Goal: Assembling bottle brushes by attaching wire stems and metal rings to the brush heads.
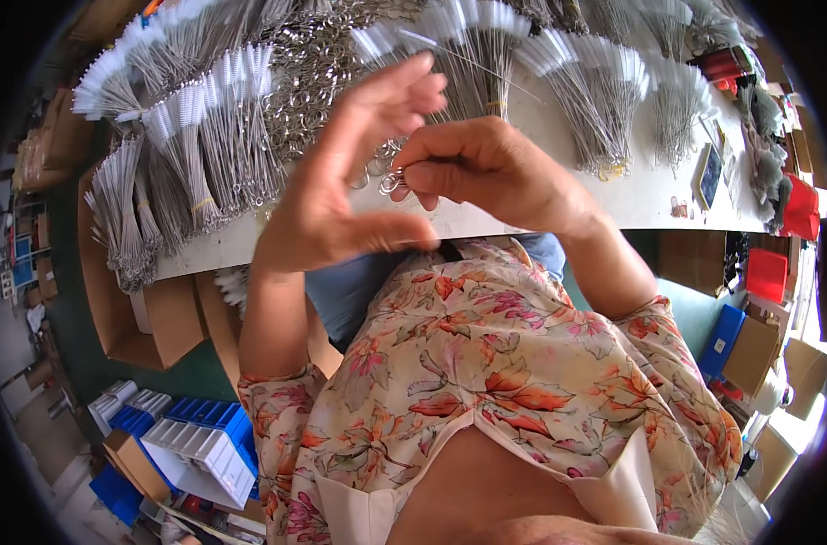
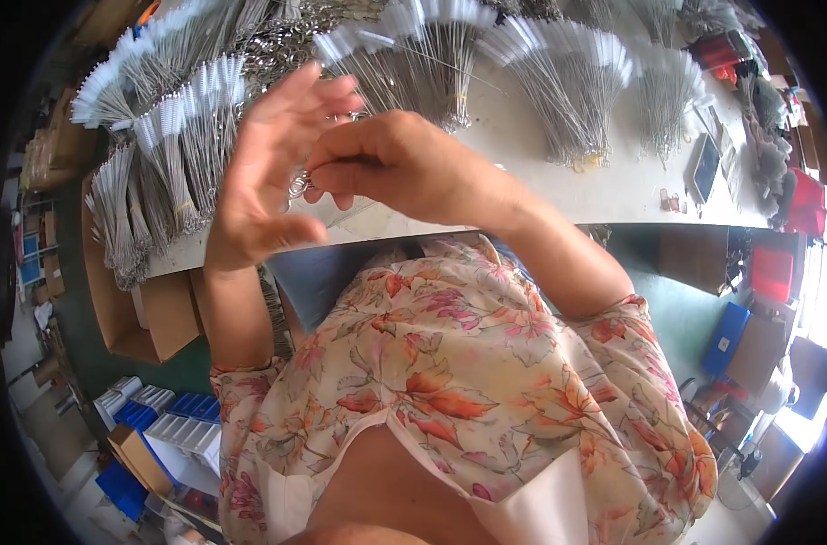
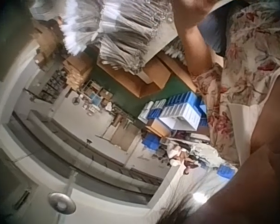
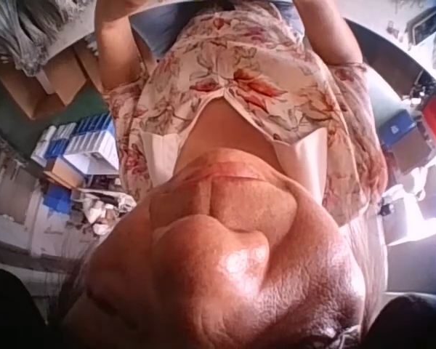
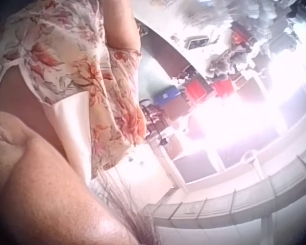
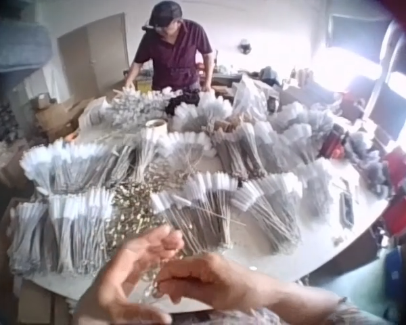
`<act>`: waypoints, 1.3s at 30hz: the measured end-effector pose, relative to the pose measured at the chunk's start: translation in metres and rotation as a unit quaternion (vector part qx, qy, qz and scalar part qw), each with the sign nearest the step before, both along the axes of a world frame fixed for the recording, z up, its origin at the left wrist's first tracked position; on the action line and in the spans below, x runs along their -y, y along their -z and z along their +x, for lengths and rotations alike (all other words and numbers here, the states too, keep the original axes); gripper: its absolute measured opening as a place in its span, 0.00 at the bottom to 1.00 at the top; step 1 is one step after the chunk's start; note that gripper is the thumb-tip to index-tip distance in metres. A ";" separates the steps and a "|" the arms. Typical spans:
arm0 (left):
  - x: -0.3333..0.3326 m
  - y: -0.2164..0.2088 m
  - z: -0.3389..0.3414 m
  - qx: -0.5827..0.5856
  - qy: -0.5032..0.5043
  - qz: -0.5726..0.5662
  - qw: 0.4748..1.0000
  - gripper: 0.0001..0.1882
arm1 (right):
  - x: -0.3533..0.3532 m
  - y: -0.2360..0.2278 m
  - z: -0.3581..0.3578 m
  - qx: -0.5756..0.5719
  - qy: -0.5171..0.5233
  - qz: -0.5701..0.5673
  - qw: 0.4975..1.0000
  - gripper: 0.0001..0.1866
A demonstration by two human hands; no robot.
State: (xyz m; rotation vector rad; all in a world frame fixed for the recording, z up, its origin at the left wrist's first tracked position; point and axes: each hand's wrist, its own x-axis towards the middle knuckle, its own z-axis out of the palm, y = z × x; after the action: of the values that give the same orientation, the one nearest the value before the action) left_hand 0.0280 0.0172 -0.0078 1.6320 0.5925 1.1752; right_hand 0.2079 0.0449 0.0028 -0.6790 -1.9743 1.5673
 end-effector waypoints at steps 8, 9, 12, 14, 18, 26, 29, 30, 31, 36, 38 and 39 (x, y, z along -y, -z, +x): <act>0.022 0.009 0.011 0.040 -0.078 0.084 0.993 0.09 | 0.007 -0.006 0.018 0.019 -0.120 -0.299 0.947 0.11; 0.025 0.015 0.015 0.032 -0.062 0.096 0.993 0.09 | 0.009 0.003 0.023 0.018 -0.162 -0.355 0.921 0.10; 0.038 0.028 0.022 -0.065 -0.075 0.101 0.990 0.10 | 0.009 0.009 0.047 0.065 -0.169 -0.398 0.900 0.11; 0.048 0.036 0.021 -0.145 -0.218 0.080 0.962 0.13 | 0.003 0.009 0.077 0.138 -0.057 -0.286 0.946 0.12; 0.078 0.073 -0.017 -0.240 -0.378 -0.075 0.891 0.12 | 0.005 0.021 0.128 0.418 0.067 0.207 0.882 0.07; 0.088 0.087 -0.018 -0.309 -0.401 -0.107 0.856 0.06 | 0.038 0.063 0.038 0.146 0.113 0.185 0.965 0.04; 0.076 0.064 -0.013 -0.114 -0.391 -0.124 0.905 0.06 | 0.039 0.053 -0.011 0.132 0.042 0.257 0.956 0.03; 0.072 0.052 -0.012 -0.023 -0.384 -0.143 0.912 0.06 | 0.036 0.056 -0.021 0.115 0.039 0.273 0.954 0.03; 0.066 0.047 -0.017 -0.014 -0.365 -0.129 0.922 0.03 | 0.033 0.054 -0.025 0.120 0.032 0.265 0.956 0.04; 0.046 0.020 -0.036 -0.133 -0.284 0.002 0.949 0.07 | 0.012 0.037 -0.020 0.028 -0.021 0.161 0.986 0.04; 0.039 0.014 -0.040 -0.112 -0.217 0.031 0.969 0.08 | 0.007 0.020 -0.015 0.075 -0.053 -0.063 0.994 0.08; 0.038 0.010 -0.040 -0.112 -0.216 0.030 0.970 0.08 | 0.006 0.018 -0.014 0.056 -0.062 -0.083 0.993 0.08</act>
State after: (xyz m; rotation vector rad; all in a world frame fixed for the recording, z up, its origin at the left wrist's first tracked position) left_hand -0.0118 -0.0205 -0.0179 1.7524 1.1087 1.3346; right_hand 0.1939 0.0386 -0.0153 -0.7371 -2.0151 1.8199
